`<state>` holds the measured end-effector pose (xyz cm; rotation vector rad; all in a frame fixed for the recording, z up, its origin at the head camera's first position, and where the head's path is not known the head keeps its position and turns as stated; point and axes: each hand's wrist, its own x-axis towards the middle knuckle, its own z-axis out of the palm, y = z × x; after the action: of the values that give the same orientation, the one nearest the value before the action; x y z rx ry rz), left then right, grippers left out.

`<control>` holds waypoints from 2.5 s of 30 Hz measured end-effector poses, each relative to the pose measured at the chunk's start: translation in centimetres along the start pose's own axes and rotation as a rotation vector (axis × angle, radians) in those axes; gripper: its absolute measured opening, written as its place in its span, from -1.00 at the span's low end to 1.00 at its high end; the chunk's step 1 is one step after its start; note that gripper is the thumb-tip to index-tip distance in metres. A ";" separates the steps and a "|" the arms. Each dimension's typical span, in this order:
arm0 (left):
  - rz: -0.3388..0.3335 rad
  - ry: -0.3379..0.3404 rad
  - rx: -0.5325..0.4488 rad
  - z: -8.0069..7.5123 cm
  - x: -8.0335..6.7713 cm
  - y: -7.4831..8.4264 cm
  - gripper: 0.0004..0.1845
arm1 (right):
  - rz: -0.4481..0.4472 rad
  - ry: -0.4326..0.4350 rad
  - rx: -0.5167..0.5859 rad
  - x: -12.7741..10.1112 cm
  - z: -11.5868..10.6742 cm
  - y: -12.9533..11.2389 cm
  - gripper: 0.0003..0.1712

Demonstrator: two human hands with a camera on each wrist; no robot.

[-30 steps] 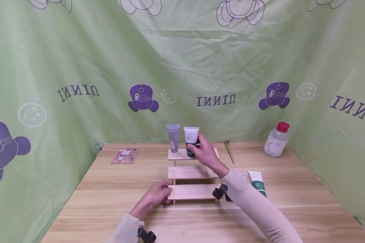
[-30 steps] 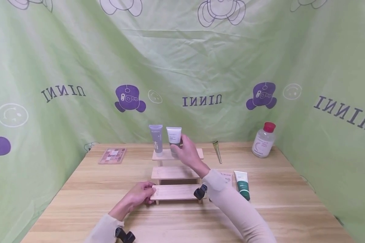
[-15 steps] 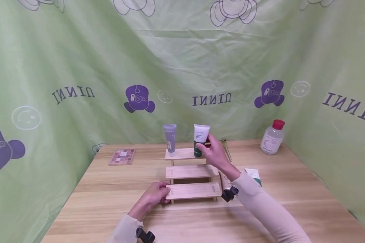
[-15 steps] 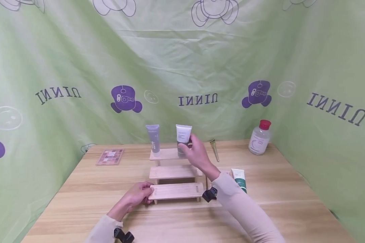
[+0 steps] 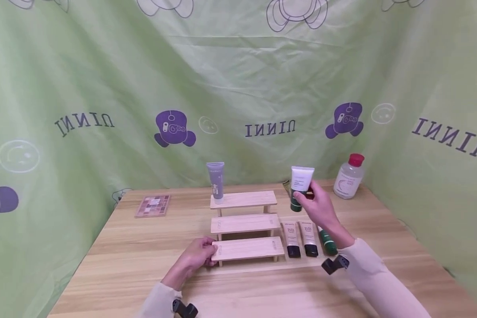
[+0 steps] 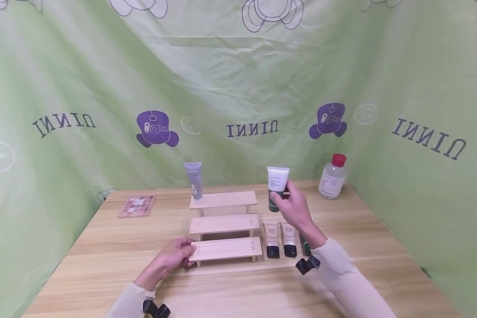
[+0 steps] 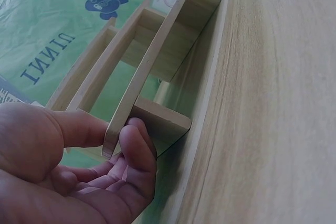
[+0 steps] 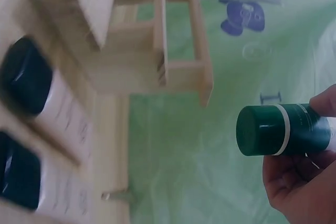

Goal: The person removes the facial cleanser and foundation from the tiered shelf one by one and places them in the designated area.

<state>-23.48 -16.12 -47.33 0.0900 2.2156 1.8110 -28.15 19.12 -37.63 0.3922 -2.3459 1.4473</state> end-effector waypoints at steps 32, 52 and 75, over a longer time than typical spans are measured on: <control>0.002 -0.008 0.007 -0.2 0.0 0.1 -0.63 | 0.400 -0.054 -0.303 -4.5 -8.3 10.5 -0.25; -0.016 -0.003 -0.005 -0.1 0.1 0.1 -0.64 | 0.478 -0.187 -0.450 -5.2 -9.4 11.5 -0.56; -0.010 -0.001 0.006 -0.1 0.1 0.4 -0.63 | 0.489 -0.193 -0.476 -5.2 -9.3 11.3 -0.58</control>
<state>-23.69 -16.13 -46.98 0.0810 2.2170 1.7995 -26.75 32.65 -45.12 -0.1934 -2.9782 0.9931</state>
